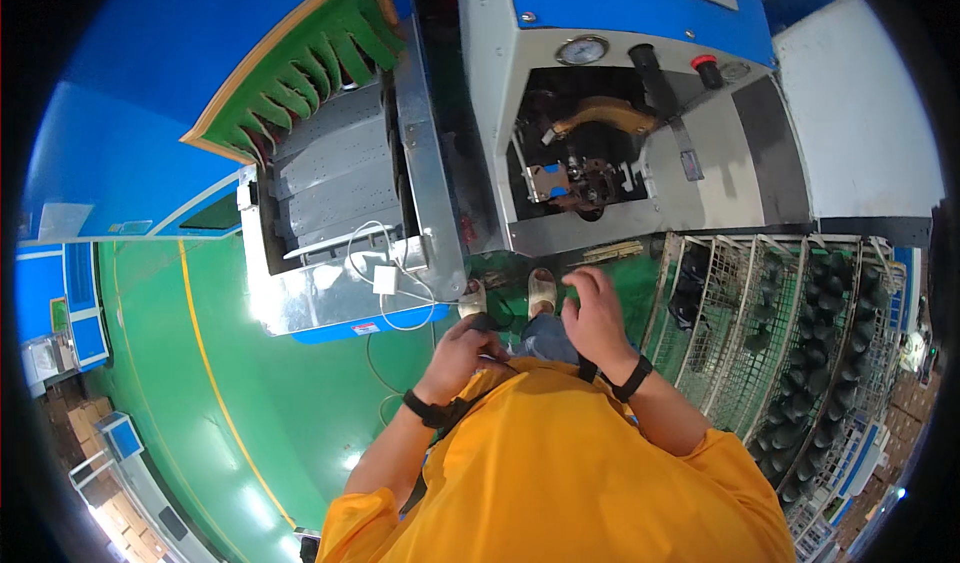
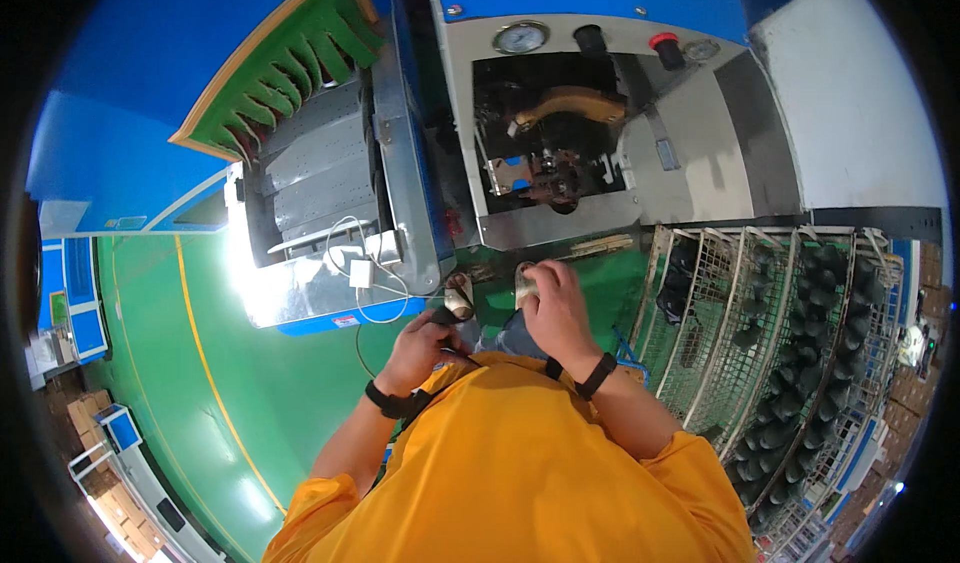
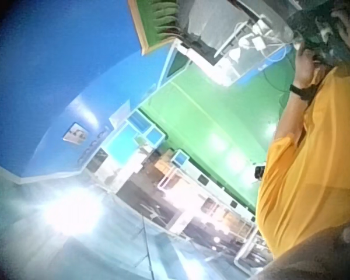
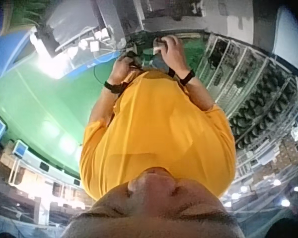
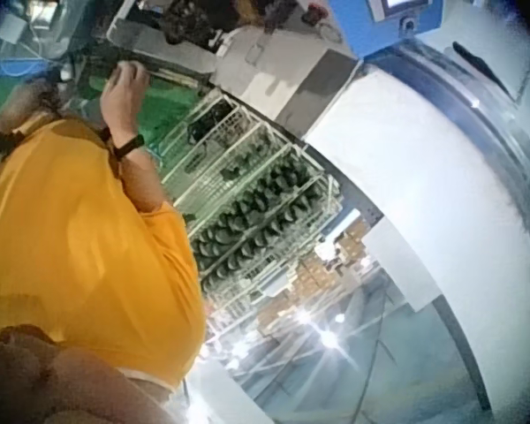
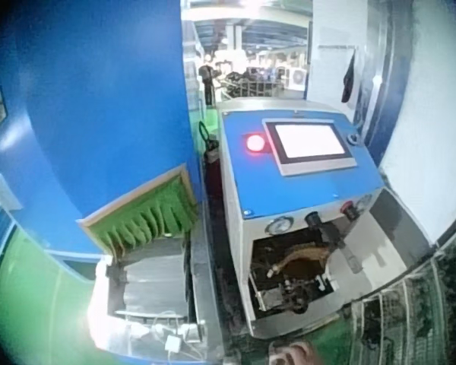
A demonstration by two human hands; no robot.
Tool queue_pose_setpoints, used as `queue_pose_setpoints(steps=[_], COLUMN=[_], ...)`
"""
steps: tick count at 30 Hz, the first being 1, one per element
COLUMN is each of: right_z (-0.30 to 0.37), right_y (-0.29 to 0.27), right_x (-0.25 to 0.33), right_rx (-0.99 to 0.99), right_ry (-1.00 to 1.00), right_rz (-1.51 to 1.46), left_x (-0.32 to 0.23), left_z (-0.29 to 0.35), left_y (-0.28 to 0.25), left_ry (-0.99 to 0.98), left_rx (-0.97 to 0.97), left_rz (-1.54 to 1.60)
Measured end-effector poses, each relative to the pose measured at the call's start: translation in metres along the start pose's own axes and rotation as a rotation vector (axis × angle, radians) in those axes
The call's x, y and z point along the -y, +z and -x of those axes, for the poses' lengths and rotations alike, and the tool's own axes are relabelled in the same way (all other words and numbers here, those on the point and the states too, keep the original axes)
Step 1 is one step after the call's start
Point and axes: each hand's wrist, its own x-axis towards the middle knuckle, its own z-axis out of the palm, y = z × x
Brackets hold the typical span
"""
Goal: Use industrial machines and shoe lasts to process footwear in a manufacturing facility.
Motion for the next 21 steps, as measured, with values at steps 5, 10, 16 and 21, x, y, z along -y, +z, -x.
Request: queue_pose_setpoints(steps=[5, 10, 16, 21], right_z=[0.053, 0.057, 0.060, 0.043], right_y=[-0.030, -0.065, -0.075, -0.069], right_x=[-0.011, -0.011, -0.030, -0.010], right_rx=[0.751, 0.942, 0.940, 0.721], right_ry=[-0.095, -0.154, 0.058, 0.478], right_rz=[-0.535, -0.667, -0.897, -0.517], left_x=[-0.015, -0.007, -0.014, -0.002], left_z=[0.010, 0.013, 0.013, 0.021], left_y=[0.006, 0.008, 0.019, 0.008], left_ry=[-0.280, -0.253, -0.158, -0.096], left_rx=[-0.162, -0.271, -0.354, -0.361], left_rz=[0.230, 0.262, 0.318, 0.377])
